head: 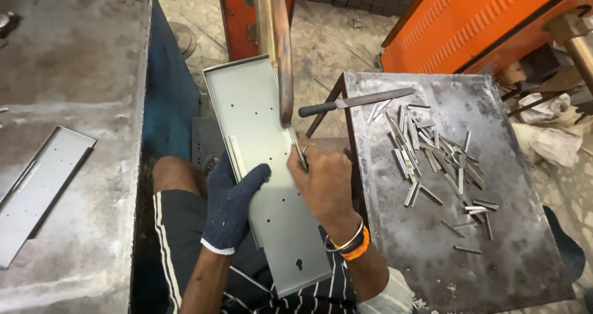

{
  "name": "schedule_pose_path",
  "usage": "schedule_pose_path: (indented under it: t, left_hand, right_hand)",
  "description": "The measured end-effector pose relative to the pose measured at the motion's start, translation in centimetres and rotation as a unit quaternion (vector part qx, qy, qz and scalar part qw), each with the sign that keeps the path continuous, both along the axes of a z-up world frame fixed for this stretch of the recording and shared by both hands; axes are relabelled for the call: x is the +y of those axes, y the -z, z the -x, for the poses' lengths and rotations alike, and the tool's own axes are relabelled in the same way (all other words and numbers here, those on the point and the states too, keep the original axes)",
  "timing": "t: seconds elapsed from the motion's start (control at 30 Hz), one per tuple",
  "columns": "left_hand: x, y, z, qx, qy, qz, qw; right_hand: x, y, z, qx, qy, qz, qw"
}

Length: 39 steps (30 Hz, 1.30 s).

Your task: Spot welding small metal brackets onto a larger rectangular metal base plate using an industrial welding machine.

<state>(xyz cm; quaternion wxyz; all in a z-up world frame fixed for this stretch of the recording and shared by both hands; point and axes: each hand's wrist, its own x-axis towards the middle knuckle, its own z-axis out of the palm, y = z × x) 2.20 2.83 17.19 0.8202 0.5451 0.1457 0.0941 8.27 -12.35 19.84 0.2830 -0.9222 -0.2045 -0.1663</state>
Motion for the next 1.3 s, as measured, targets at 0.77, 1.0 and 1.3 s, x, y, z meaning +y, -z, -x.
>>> schedule_pose_path:
  t: [0.77, 1.0, 1.3]
  left_hand:
    - [3.1, -1.9, -5.8, -0.041, -0.024, -0.077, 0.996]
    - [3.8, -1.8, -6.4, -0.049, -0.010, -0.098, 0.994]
    - [4.3, -1.3, -6.5, -0.045, 0.001, -0.084, 0.995]
  right_hand:
    - [-0.1, -3.4, -1.8, 0.146, -0.054, 0.052, 0.986]
    - [0.3, -3.4, -1.8, 0.163, -0.073, 0.009, 0.984]
    - [0.3, -0.9, -1.4, 0.085, -0.051, 0.008, 0.995]
